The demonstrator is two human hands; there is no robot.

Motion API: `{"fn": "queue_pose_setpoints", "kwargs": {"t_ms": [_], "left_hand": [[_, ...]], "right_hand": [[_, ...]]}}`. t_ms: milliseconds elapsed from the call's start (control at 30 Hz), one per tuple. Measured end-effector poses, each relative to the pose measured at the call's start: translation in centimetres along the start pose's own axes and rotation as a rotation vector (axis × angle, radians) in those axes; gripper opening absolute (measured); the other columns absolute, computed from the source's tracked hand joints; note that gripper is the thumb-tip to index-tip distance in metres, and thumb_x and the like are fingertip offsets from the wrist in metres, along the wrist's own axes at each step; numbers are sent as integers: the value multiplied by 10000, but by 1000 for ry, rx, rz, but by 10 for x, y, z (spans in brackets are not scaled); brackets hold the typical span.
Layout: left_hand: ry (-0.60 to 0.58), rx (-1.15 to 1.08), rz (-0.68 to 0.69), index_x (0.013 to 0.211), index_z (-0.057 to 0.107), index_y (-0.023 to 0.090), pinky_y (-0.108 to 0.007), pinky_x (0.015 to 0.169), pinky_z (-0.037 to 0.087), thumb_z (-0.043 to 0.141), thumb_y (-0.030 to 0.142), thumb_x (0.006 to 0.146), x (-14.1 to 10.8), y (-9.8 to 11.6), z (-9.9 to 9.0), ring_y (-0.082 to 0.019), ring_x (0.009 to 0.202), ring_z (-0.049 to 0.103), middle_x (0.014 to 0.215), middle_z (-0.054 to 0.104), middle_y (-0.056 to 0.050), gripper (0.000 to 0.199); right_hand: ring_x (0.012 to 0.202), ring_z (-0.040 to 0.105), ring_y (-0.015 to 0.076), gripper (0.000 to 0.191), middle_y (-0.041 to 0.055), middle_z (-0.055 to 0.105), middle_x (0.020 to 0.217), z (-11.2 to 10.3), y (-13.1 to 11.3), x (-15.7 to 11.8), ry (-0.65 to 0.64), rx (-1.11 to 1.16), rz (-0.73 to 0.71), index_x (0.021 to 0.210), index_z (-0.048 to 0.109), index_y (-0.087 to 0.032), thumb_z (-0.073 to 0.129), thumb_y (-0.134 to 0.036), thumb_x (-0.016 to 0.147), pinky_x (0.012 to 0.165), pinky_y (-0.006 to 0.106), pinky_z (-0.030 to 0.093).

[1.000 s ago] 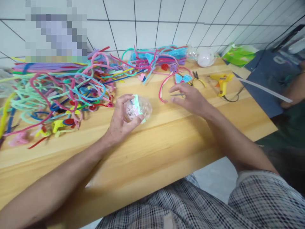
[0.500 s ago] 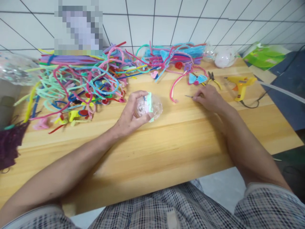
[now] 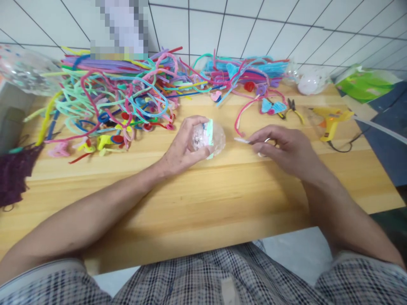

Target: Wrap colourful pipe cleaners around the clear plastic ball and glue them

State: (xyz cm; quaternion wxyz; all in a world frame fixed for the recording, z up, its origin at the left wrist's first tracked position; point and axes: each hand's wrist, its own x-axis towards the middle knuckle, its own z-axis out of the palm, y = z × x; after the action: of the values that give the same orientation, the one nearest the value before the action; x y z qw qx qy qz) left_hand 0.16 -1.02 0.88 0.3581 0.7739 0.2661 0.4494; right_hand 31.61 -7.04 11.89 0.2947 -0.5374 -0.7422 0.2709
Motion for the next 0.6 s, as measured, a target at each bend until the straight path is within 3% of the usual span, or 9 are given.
{"fn": "queue_pose_setpoints", "kwargs": {"t_ms": [100, 267, 600], "left_hand": [[13, 2, 12, 1612, 540, 340, -586, 1282, 554, 798, 666, 1064, 0, 0, 1, -351, 1455, 641, 1557, 620, -129, 688], [10, 6, 21, 1612, 539, 319, -573, 1275, 560, 798, 683, 1060, 0, -1, 2, -353, 1449, 647, 1560, 620, -139, 710], [-9, 22, 41, 1626, 519, 326, -561, 1291, 553, 782, 659, 1075, 1, 0, -1, -350, 1479, 636, 1583, 607, -135, 696]], "right_hand": [[729, 728, 164, 77, -5, 882, 916, 26, -22, 5, -62, 49, -79, 1028, 889, -295, 825, -310, 988, 675, 301, 526], [718, 708, 149, 19, -25, 844, 823, 58, -13, 12, 35, 151, -104, 946, 871, -266, 860, -274, 958, 705, 293, 514], [659, 633, 143, 104, -28, 802, 758, 68, -8, 12, 100, 147, -108, 870, 821, -257, 815, -298, 965, 659, 290, 481]]}}
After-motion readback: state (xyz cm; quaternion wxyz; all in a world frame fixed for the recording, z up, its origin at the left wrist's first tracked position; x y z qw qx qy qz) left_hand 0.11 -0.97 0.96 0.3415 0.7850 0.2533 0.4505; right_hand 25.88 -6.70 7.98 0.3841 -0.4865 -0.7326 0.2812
